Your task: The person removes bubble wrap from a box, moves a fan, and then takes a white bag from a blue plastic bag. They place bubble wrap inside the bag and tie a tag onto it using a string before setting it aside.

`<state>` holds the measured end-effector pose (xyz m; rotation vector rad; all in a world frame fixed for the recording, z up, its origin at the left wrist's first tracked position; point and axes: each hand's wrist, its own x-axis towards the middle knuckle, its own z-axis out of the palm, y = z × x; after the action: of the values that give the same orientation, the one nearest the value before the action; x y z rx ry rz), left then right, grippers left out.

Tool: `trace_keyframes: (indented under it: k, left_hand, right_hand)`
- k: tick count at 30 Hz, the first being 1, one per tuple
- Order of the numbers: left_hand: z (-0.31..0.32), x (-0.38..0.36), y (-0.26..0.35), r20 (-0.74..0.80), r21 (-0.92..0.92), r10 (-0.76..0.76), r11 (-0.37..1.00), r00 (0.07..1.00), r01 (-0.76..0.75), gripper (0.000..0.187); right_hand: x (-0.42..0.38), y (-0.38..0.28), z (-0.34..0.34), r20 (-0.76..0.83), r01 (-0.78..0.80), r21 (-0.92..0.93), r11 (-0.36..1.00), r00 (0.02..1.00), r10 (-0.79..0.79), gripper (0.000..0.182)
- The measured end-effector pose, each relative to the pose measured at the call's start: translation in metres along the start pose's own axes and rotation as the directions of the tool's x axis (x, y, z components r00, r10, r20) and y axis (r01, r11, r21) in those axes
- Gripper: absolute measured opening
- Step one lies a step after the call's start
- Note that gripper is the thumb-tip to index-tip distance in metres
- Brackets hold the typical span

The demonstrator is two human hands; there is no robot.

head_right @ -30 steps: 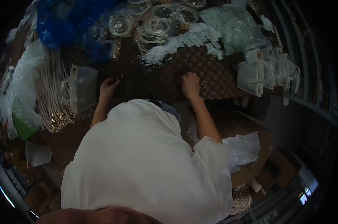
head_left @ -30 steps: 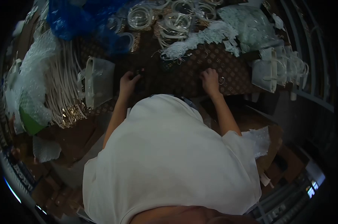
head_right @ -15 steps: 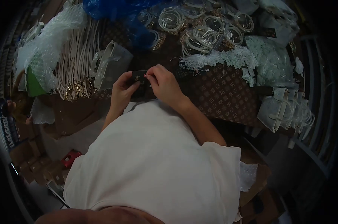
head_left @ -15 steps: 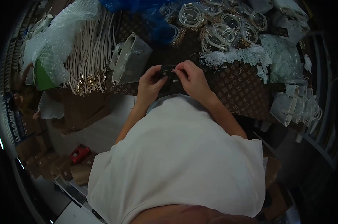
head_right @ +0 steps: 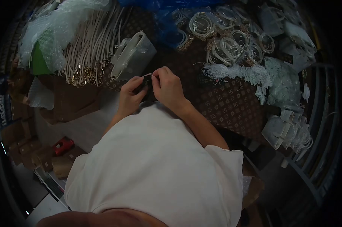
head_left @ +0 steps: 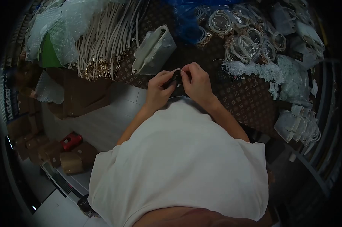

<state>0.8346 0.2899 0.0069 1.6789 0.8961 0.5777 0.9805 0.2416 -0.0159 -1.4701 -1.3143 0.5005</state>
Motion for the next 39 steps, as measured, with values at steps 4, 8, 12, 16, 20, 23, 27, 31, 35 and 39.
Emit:
trace_keyframes:
  k: [4,8,12,16,20,23,27,31,35,39]
  left_hand:
    - [-0.01,0.0,-0.002,-0.084,-0.238,0.037,0.97,0.996,-0.056,0.022]
    - [-0.029,-0.002,-0.034,0.031,-0.681,-0.216,0.71,0.976,0.179,0.016]
    - [-0.031,-0.001,-0.047,0.142,-0.826,-0.312,0.486,0.939,0.287,0.01]
    - [-0.038,0.005,-0.047,0.232,-0.844,-0.303,0.409,0.924,0.346,0.005]
    - [-0.045,0.015,-0.054,-0.058,-0.386,-0.112,0.919,0.992,0.081,0.006]
    - [-0.052,0.023,-0.047,-0.192,0.416,0.387,0.865,0.902,-0.282,0.011]
    - [-0.045,0.026,-0.043,-0.174,0.344,0.42,0.873,0.891,-0.345,0.012]
    - [-0.044,0.024,-0.032,-0.217,0.226,0.304,0.94,0.928,-0.255,0.012]
    - [-0.047,0.021,-0.036,-0.237,0.246,0.275,0.945,0.932,-0.217,0.011]
    - [-0.053,0.009,-0.04,-0.122,0.393,0.169,0.913,0.978,-0.109,0.01]
  right_hand:
    - [0.005,-0.007,0.014,-0.022,0.031,0.057,0.998,0.999,-0.03,0.008]
    - [0.002,-0.018,0.028,0.099,0.04,0.135,0.99,0.994,-0.054,0.012]
    - [0.004,-0.015,0.04,0.079,0.018,0.148,0.989,0.996,-0.03,0.014]
    - [0.012,-0.015,0.04,0.137,-0.143,0.168,0.975,0.983,0.12,0.017]
    - [0.021,-0.003,0.035,0.26,-0.292,0.155,0.944,0.934,0.246,0.017]
    - [0.028,0.006,0.03,0.284,-0.3,0.116,0.947,0.923,0.258,0.018]
    - [0.039,0.008,0.032,0.333,-0.261,0.173,0.95,0.923,0.193,0.02]
    - [0.04,0.015,0.04,0.484,-0.359,0.272,0.893,0.853,0.195,0.017]
    - [0.039,0.025,0.039,0.465,-0.454,0.424,0.784,0.851,0.242,0.015]
    - [0.035,0.046,0.048,0.462,-0.398,0.365,0.842,0.862,0.208,0.014]
